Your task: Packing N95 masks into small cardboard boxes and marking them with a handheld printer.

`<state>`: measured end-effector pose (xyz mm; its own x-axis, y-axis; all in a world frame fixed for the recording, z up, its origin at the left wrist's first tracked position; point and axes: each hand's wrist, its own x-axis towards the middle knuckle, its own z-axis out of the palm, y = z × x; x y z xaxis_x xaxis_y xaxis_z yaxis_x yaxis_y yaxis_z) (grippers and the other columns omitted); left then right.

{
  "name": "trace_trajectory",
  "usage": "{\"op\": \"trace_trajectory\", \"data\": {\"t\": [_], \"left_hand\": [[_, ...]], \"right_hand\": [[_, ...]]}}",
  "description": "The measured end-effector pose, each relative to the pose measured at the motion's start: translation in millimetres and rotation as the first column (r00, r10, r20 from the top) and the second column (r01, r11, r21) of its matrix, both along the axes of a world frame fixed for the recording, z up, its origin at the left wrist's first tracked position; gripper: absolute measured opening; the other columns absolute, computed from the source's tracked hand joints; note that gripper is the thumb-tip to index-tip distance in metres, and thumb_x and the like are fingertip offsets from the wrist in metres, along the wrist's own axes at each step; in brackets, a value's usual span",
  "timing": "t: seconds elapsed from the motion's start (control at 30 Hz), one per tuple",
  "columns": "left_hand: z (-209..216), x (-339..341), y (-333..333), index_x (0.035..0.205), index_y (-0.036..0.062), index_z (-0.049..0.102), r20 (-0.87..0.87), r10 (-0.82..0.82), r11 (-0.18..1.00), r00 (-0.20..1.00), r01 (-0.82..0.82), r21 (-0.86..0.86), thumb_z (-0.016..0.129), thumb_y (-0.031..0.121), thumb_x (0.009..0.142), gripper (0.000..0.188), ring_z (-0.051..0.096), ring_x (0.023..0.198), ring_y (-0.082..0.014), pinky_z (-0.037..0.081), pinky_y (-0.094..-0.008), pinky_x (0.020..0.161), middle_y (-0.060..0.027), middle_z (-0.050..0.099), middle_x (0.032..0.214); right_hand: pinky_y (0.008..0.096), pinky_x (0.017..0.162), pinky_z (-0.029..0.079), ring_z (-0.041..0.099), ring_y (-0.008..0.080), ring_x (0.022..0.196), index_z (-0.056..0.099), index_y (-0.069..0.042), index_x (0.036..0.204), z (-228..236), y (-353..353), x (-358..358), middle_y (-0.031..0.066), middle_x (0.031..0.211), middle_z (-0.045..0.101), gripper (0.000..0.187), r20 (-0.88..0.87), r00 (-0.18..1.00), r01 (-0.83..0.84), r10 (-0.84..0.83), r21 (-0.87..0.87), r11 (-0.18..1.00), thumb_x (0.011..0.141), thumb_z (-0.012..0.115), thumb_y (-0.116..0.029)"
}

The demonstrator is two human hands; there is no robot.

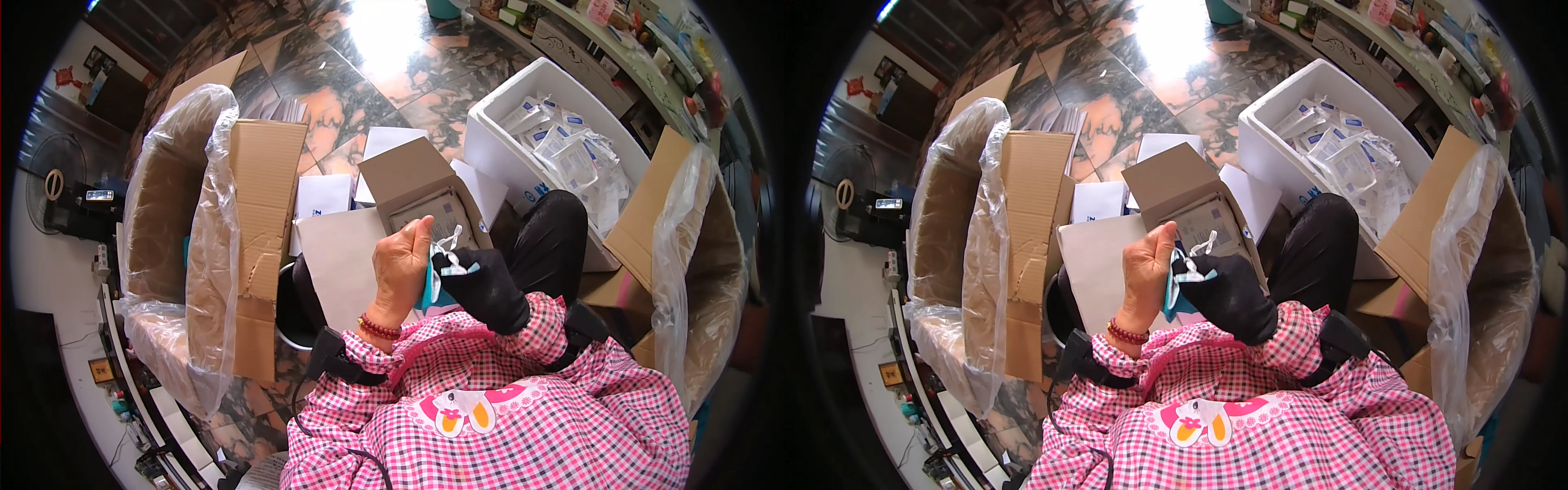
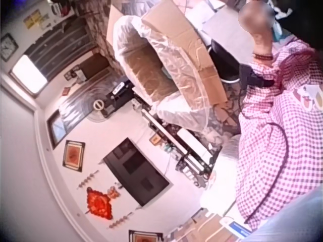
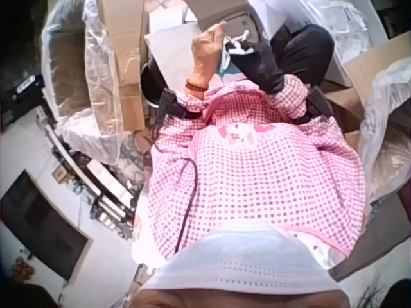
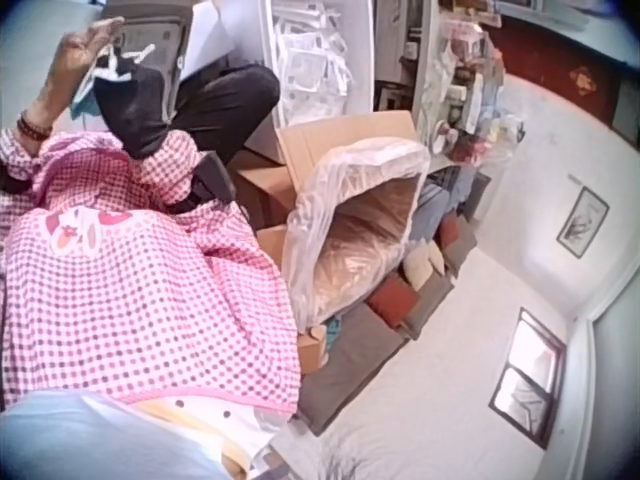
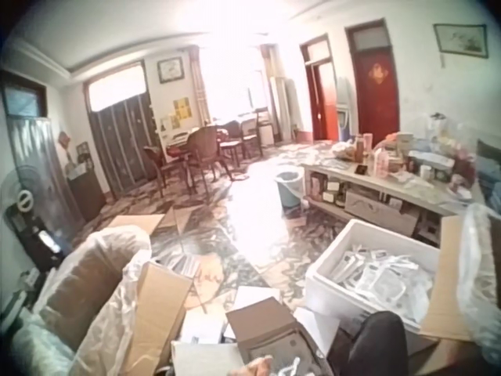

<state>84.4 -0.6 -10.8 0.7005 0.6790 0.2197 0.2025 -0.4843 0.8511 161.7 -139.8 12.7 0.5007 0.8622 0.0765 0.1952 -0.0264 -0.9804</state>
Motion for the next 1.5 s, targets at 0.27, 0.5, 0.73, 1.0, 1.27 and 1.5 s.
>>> {"op": "trace_trajectory", "data": {"t": [0.27,0.5,0.73,1.0,1.27,1.5], "left_hand": [[-22,13,22,0.063,0.0028,0.053,0.122,-0.034,0.878,0.992,0.088,-0.471,0.057,0.036,0.102,0.051,0.033,0.051,-0.0038,0.027,-0.0269,0.044,0.0051,0.041,0.053],[-38,2,20,0.060,0.0111,0.050,0.107,-0.006,0.730,0.994,0.077,-0.679,0.059,0.040,0.101,0.051,0.033,0.047,-0.0018,0.024,-0.0244,0.043,0.0082,0.040,0.054],[3,2,17,0.073,0.0049,0.058,0.278,-0.192,0.769,0.941,0.321,-0.553,0.058,0.031,0.102,0.039,0.043,0.058,-0.0032,0.032,-0.0215,0.051,0.0050,0.050,0.064],[16,-6,-12,0.101,0.0009,0.062,0.040,-0.345,0.937,0.938,0.342,0.076,0.057,0.007,0.093,0.011,0.061,0.081,-0.0307,0.049,-0.0356,0.072,-0.0138,0.060,0.089],[24,-3,-28,0.097,0.0028,0.058,-0.049,-0.195,0.980,0.980,0.197,0.029,0.060,0.035,0.098,0.032,0.063,0.079,-0.0336,0.050,-0.0387,0.068,-0.0136,0.062,0.088],[11,-4,-23,0.079,0.0016,0.050,0.116,-0.213,0.966,0.970,0.227,-0.126,0.062,0.024,0.098,0.032,0.050,0.058,-0.0320,0.041,-0.0386,0.055,-0.0141,0.050,0.069]], "right_hand": [[0.0324,0.073,0.054,0.070,0.0259,0.081,0.069,0.000,0.107,1,-14,-27,0.0146,0.089,0.072,0.021,0.076,0.988,-0.136,0.132,0.041,0.990,0.088,0.070,-0.007],[0.0350,0.073,0.055,0.071,0.0305,0.081,0.070,-0.002,0.107,10,-26,-34,0.0168,0.088,0.072,0.023,0.087,0.972,-0.219,0.217,0.012,0.976,0.085,0.073,-0.009],[0.0254,0.071,0.050,0.063,0.0086,0.079,0.070,0.001,0.111,10,-11,2,0.0013,0.089,0.068,0.024,-0.645,0.701,0.329,-0.305,-0.088,0.940,0.093,0.068,-0.016],[0.0280,0.076,0.052,0.067,0.0145,0.086,0.070,0.000,0.114,-12,-7,22,0.0074,0.099,0.073,0.024,-0.313,0.929,0.258,-0.198,0.160,0.953,0.091,0.062,-0.006],[0.0281,0.068,0.052,0.067,0.0119,0.077,0.073,-0.003,0.101,-20,5,27,0.0050,0.087,0.073,0.016,-0.341,0.892,0.307,-0.297,-0.026,0.951,0.086,0.070,-0.007],[0.0279,0.065,0.050,0.065,0.0095,0.075,0.071,-0.001,0.100,-17,-2,34,0.0062,0.083,0.071,0.016,0.174,0.967,0.180,-0.186,0.051,0.982,0.087,0.069,-0.010]]}}
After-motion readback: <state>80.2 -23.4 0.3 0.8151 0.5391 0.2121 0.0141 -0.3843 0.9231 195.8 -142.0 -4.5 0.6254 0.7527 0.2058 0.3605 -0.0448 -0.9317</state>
